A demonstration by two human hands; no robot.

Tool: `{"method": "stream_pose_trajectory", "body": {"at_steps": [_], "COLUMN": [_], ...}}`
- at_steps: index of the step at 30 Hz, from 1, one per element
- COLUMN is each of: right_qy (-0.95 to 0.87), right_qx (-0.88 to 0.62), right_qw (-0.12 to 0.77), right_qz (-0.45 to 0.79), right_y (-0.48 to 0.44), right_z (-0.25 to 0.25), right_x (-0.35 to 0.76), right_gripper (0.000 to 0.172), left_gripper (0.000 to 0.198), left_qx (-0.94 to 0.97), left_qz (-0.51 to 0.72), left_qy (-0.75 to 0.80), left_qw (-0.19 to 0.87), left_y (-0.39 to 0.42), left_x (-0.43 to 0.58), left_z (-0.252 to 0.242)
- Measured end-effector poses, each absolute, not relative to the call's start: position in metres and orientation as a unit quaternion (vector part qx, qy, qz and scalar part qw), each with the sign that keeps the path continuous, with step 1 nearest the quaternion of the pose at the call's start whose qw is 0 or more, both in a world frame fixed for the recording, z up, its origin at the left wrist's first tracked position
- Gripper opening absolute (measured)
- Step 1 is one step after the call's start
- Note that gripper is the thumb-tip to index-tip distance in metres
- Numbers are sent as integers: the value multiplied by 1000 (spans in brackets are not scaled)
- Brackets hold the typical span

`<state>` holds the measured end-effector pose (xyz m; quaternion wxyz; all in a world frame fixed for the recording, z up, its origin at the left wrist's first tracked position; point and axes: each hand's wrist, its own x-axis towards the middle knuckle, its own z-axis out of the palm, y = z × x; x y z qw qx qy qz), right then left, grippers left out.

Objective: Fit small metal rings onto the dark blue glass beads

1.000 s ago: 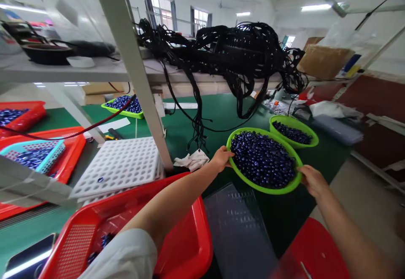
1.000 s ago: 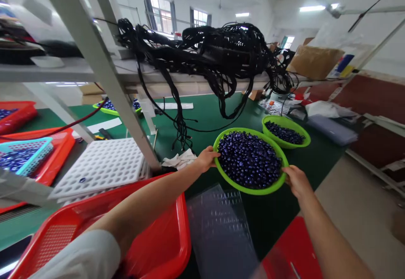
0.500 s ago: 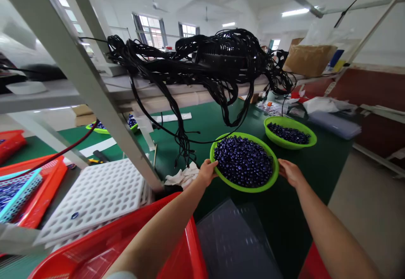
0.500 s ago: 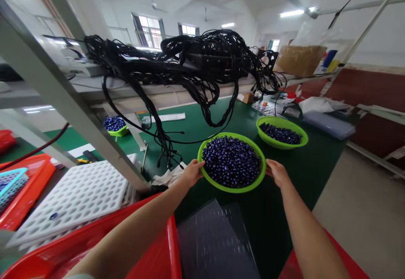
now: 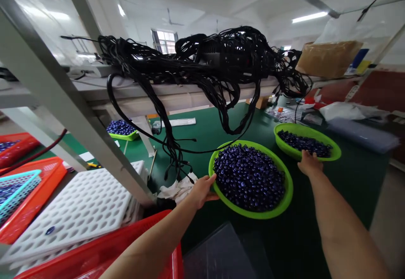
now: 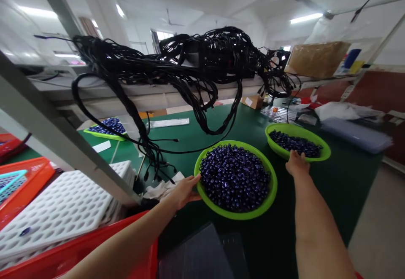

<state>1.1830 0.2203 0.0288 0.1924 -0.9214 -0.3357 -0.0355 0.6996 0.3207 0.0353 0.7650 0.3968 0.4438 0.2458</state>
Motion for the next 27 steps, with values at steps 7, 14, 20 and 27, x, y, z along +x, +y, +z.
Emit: {"method": "stream_pose_trajectory", "body": {"at_steps": [7, 14, 20, 27], "right_qy": [-380, -411, -422, -409], "right_qx": [-914, -898, -893, -893], "right_qw": [108, 72, 70, 157], "right_qz": [-94, -143, -136, -106], "right_y": [212, 121, 46, 19], "right_z": [23, 19, 17, 16], "right_x": [1200, 1159, 1110, 1079], "right_gripper": [26, 20, 23, 29], "left_gripper": [25, 19, 21, 29], "left_qx": [364, 354, 353, 357], "left_qz": [252, 244, 245, 254], "left_qy": [453, 457, 456, 473], "left_qw": [774, 779, 780, 764], "left_y": [321, 322, 321, 304], "left_x": [702, 703, 702, 700], "left_z": [35, 37, 38, 43]}}
